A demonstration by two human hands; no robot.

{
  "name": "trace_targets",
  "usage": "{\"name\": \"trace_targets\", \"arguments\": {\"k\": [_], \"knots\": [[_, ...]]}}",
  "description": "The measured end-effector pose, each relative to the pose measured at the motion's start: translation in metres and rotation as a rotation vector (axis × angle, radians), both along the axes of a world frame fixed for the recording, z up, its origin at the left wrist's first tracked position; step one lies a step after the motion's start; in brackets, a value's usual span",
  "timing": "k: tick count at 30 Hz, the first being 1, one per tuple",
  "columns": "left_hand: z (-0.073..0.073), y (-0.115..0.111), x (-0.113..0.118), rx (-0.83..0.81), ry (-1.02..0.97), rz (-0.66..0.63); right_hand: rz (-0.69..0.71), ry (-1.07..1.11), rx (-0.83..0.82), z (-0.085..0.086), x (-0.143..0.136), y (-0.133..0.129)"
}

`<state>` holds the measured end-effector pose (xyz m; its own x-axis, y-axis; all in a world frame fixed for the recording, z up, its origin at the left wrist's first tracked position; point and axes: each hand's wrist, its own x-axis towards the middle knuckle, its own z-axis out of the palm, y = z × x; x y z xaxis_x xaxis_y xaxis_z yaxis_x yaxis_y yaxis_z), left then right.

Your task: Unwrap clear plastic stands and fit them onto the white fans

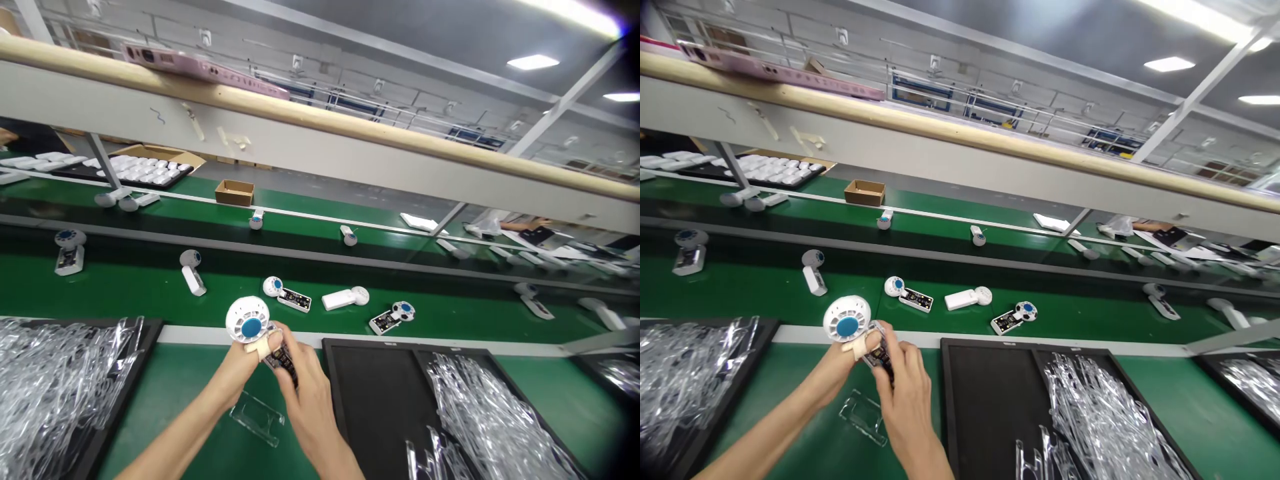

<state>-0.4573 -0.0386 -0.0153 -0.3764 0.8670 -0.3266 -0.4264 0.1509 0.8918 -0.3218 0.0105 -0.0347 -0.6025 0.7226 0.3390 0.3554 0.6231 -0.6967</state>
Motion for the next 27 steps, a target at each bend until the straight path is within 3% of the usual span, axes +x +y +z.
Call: {"name": "trace_targets", "arguments": {"k": [3, 6, 11, 14, 17, 22, 25, 27], "knots": [[0.002, -0.002, 0.007, 0.04, 0.113, 0.145, -0.309, 0.257, -0.337, -0.004, -0.016, 0.006], [0.001, -0.007, 0.018, 0.077, 0.189, 0.184, -0.494, 0.348, -0.456, -0.013, -0.029, 0.016], [-0.01, -0.021, 0.029, 0.042, 0.252, 0.261, -0.473, 0.317, -0.42, -0.023, -0.037, 0.022], [-0.021, -0.017, 0.018, 0.014, 0.237, 0.313, -0.421, 0.246, -0.433, -0.027, -0.048, 0.027], [-0.04, 0.006, -0.022, -0.105, 0.178, 0.326, -0.304, 0.134, -0.463, -0.037, -0.055, 0.028], [-0.077, 0.06, -0.138, -0.312, 0.289, 0.418, -0.115, -0.08, -0.401, -0.078, -0.028, -0.019], [-0.086, 0.075, -0.195, -0.428, 0.423, 0.501, 0.003, -0.421, -0.047, -0.111, -0.009, -0.051], [-0.087, 0.076, -0.213, -0.471, 0.542, 0.568, 0.027, -0.545, 0.093, -0.129, -0.003, -0.057]]}}
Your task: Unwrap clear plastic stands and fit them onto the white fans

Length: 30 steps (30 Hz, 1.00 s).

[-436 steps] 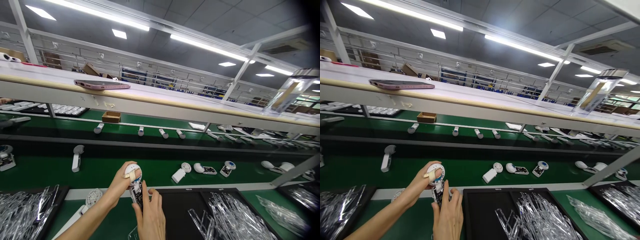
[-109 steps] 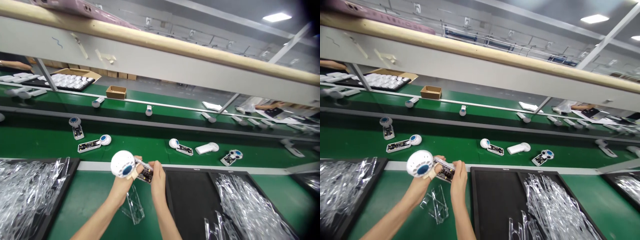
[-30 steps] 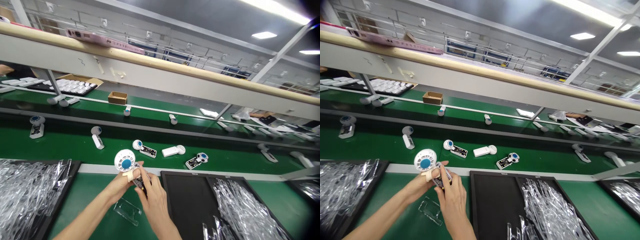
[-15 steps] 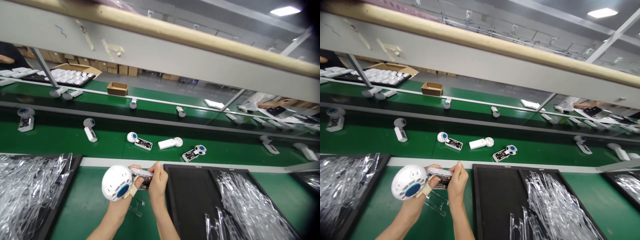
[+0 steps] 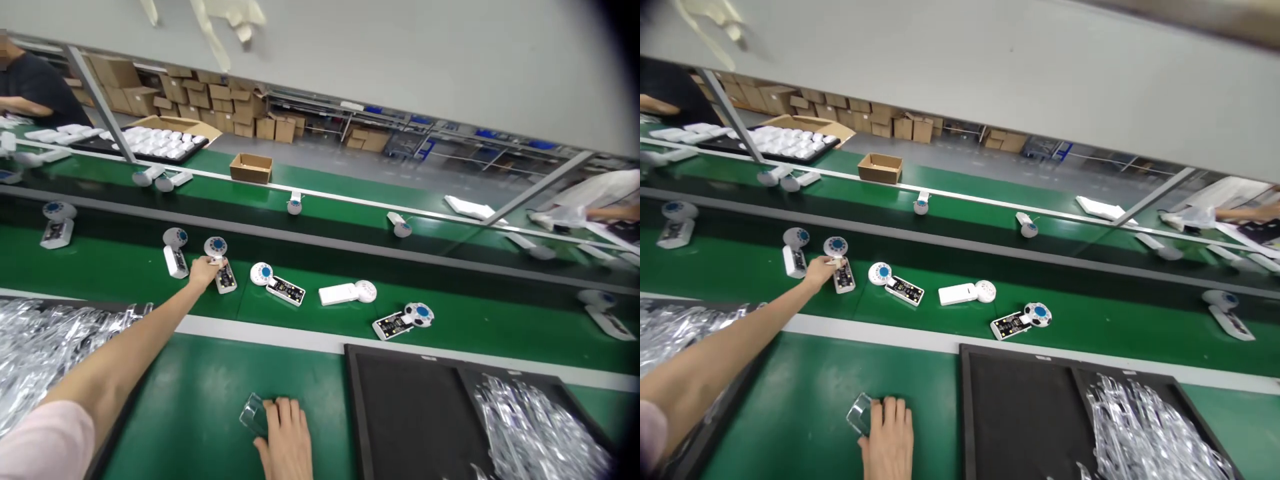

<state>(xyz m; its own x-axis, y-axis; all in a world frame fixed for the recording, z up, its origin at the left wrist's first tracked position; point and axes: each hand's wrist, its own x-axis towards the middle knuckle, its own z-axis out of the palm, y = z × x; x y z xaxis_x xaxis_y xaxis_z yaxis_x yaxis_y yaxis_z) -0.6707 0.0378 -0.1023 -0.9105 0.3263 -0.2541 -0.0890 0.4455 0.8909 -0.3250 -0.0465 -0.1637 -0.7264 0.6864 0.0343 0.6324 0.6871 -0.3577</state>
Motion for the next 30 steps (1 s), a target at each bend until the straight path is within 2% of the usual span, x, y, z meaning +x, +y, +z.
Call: {"name": "trace_targets", "arguments": {"k": [2, 4, 7, 9, 11, 14, 17, 19, 21, 24, 27, 30], "knots": [[0.001, 0.0, -0.002, -0.024, 0.112, 0.006, 0.006, -0.029, 0.035, -0.011, 0.003, 0.008], [0.0, 0.004, 0.008, -0.027, 0.154, -0.058, -0.04, -0.039, 0.06, -0.017, 0.005, 0.023], [-0.009, 0.02, 0.03, -0.044, 0.037, -0.177, -0.123, -0.1, 0.111, -0.018, 0.012, 0.045], [-0.017, 0.033, 0.04, -0.049, -0.085, -0.212, -0.097, -0.122, 0.149, -0.012, 0.019, 0.055], [-0.021, 0.041, 0.046, -0.026, -0.175, -0.217, 0.029, -0.09, 0.197, 0.001, 0.025, 0.062], [-0.016, 0.04, 0.052, 0.058, -0.197, -0.195, 0.405, -0.014, 0.219, 0.024, 0.03, 0.072], [0.002, 0.027, 0.06, 0.2, -0.11, -0.185, 0.717, -0.013, 0.147, 0.039, 0.031, 0.082], [0.017, 0.017, 0.068, 0.308, -0.051, -0.195, 0.775, -0.026, 0.098, 0.044, 0.031, 0.086], [0.032, 0.007, 0.077, 0.401, -0.024, -0.196, 0.716, 0.005, 0.049, 0.048, 0.03, 0.087], [0.05, -0.006, 0.093, 0.504, -0.057, -0.186, 0.402, 0.197, -0.072, 0.061, 0.023, 0.081], [0.062, -0.02, 0.118, 0.563, -0.118, -0.201, 0.086, 0.466, -0.16, 0.086, 0.006, 0.07], [0.072, -0.033, 0.147, 0.606, -0.222, -0.244, -0.052, 0.626, -0.217, 0.106, -0.014, 0.058]]}}
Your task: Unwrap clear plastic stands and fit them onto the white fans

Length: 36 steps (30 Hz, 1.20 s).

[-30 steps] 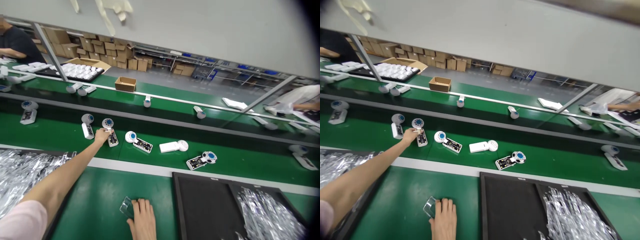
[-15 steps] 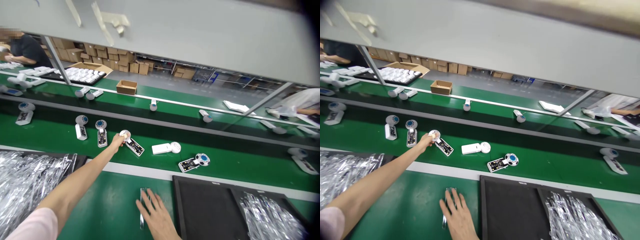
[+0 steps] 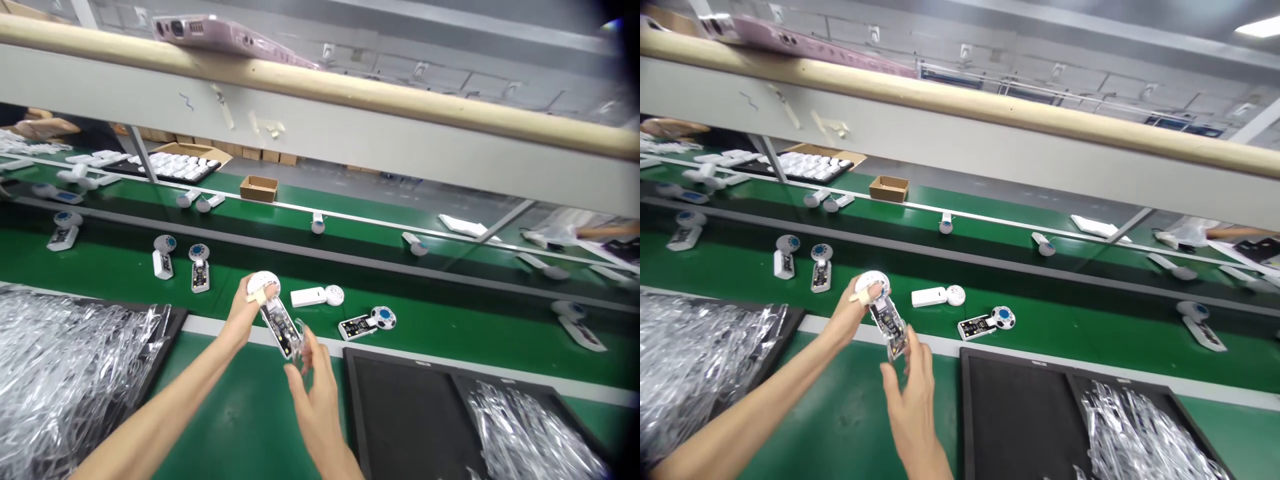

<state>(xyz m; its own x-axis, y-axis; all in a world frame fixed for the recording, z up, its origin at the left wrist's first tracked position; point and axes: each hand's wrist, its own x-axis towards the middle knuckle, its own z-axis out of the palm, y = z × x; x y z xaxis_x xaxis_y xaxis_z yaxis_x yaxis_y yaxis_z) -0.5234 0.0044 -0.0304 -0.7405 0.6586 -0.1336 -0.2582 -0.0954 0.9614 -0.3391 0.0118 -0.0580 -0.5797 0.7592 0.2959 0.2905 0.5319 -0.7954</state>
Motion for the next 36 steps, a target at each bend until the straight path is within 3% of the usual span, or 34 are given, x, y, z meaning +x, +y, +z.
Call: {"name": "trace_targets", "arguments": {"k": [4, 9, 15, 19, 25, 28, 32, 34, 36], "knots": [[0.01, -0.016, 0.027, -0.015, -0.173, -0.112, 0.006, 0.059, -0.095, 0.0, -0.009, -0.013], [0.015, -0.022, 0.031, -0.018, -0.387, -0.131, 0.02, 0.052, -0.142, -0.007, 0.003, -0.021], [0.017, -0.025, 0.034, -0.03, -0.271, -0.142, -0.111, -0.053, 0.086, 0.003, 0.003, -0.02], [0.021, -0.03, 0.037, -0.054, -0.232, -0.166, -0.131, -0.047, 0.224, -0.001, -0.007, -0.019], [0.034, -0.03, 0.032, -0.035, -0.313, -0.131, -0.158, -0.147, 0.273, -0.008, -0.014, -0.026], [0.038, -0.031, 0.034, 0.012, -0.306, -0.123, -0.091, -0.151, 0.169, -0.008, -0.01, -0.025], [0.028, -0.039, 0.045, 0.104, -0.351, -0.278, -0.024, -0.092, 0.13, -0.004, -0.003, -0.019], [0.018, -0.045, 0.05, 0.048, -0.403, -0.372, -0.003, -0.077, 0.163, -0.003, 0.0, -0.017], [0.009, -0.05, 0.053, -0.065, -0.381, -0.371, 0.031, -0.078, 0.144, -0.002, 0.0, -0.017]]}}
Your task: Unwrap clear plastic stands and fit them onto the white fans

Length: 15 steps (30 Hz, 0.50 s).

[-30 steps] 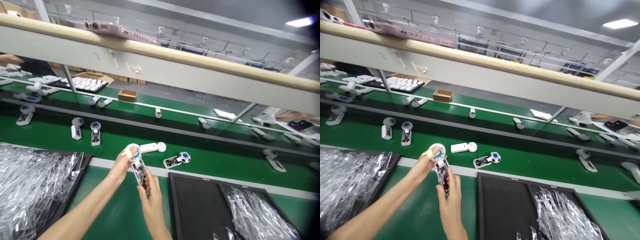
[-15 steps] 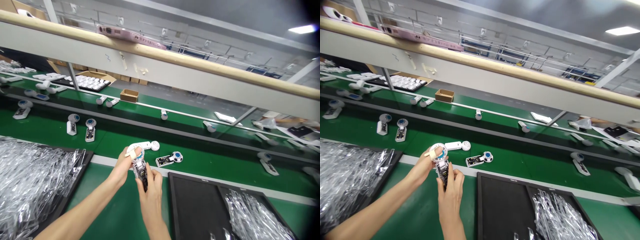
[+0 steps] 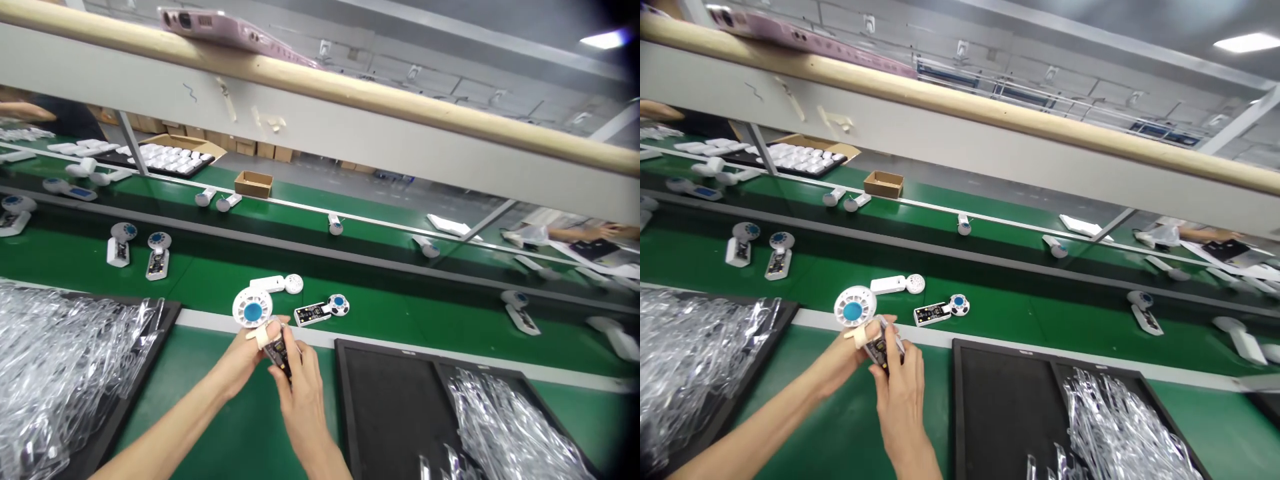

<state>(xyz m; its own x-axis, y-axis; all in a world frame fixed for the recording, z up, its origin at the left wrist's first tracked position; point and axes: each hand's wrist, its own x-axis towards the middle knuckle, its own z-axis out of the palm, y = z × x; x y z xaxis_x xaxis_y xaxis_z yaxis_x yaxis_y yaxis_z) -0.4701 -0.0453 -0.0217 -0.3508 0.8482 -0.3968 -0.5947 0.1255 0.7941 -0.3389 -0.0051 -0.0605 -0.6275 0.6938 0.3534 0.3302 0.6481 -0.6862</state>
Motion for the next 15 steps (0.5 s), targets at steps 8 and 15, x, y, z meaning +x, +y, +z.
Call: {"name": "trace_targets", "arguments": {"k": [8, 15], "knots": [[-0.014, -0.007, 0.024, -0.058, 0.129, 0.278, -0.462, 0.203, -0.548, -0.019, -0.023, 0.017], [-0.034, -0.002, 0.013, -0.156, 0.118, 0.324, -0.406, 0.127, -0.473, -0.028, -0.042, 0.016]]}}
